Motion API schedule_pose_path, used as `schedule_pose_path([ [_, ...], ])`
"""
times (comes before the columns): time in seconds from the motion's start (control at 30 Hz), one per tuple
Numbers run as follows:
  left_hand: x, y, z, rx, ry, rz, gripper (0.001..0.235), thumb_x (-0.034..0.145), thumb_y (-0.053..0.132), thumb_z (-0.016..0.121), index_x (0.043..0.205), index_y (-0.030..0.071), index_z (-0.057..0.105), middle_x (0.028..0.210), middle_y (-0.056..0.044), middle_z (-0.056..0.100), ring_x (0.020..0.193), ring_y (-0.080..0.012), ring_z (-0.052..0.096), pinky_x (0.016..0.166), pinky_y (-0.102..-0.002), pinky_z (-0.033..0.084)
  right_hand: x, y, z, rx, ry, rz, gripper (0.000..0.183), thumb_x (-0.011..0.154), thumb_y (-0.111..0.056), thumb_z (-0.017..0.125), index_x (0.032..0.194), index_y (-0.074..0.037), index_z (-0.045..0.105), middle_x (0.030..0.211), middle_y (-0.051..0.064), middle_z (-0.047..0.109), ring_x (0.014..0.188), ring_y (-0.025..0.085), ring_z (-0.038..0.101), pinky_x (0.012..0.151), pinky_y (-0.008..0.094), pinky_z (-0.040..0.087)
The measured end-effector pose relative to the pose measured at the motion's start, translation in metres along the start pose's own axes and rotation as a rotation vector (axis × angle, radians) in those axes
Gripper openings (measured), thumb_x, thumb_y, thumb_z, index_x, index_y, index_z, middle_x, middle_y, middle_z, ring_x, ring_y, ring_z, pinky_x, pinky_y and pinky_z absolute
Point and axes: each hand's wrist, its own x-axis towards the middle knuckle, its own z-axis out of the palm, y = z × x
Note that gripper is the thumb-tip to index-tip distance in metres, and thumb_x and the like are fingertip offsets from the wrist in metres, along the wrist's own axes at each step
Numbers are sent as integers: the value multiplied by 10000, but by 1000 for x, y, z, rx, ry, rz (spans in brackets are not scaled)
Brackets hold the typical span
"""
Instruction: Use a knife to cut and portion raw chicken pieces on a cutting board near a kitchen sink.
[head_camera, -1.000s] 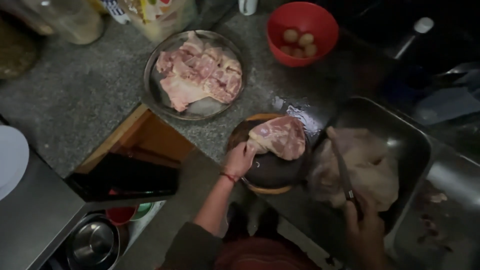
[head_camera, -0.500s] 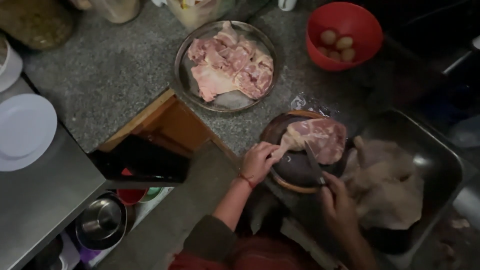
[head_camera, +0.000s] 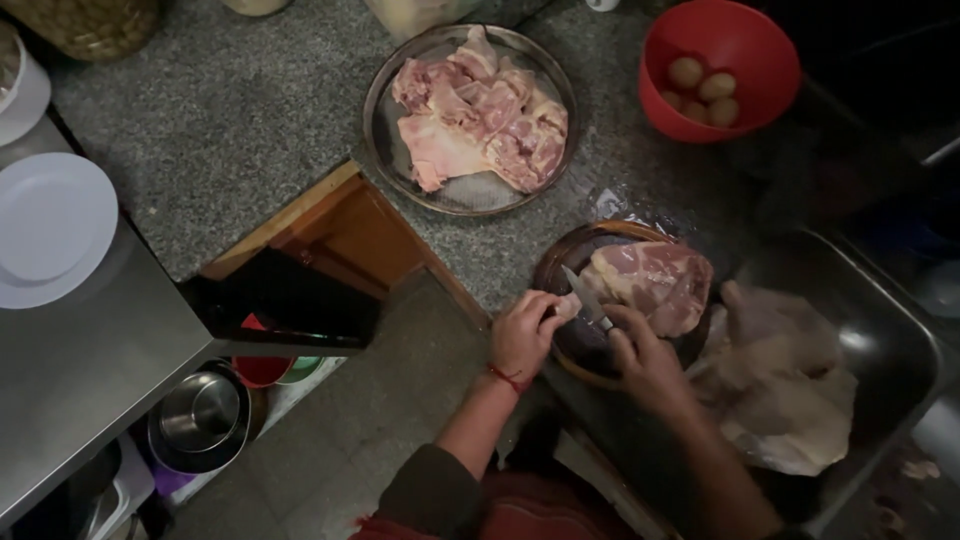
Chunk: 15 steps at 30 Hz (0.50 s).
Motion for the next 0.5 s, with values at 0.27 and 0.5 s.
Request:
schedule_pose_path([
  [0.27,1,2,-1,-10,1,4,231,870,132,742,1092,91,691,1095,-87,695,1007,-341,682,839,-427,547,0,-11,-8,-152,-77,54,415,997,-256,561,1407,-196,583,1044,170,746,958,242,764,832,370,556],
  [0.5,-1,-1,3,-32,-15,-46,194,927,123,710,1117,93,691,1118,-88,700,976,-340,699,796,-427,560,-2,11,-5,-84,-112,-35,407,1000,-241,556,1399,-168,576,1131,164,749,1041,243,752,856,364,548],
])
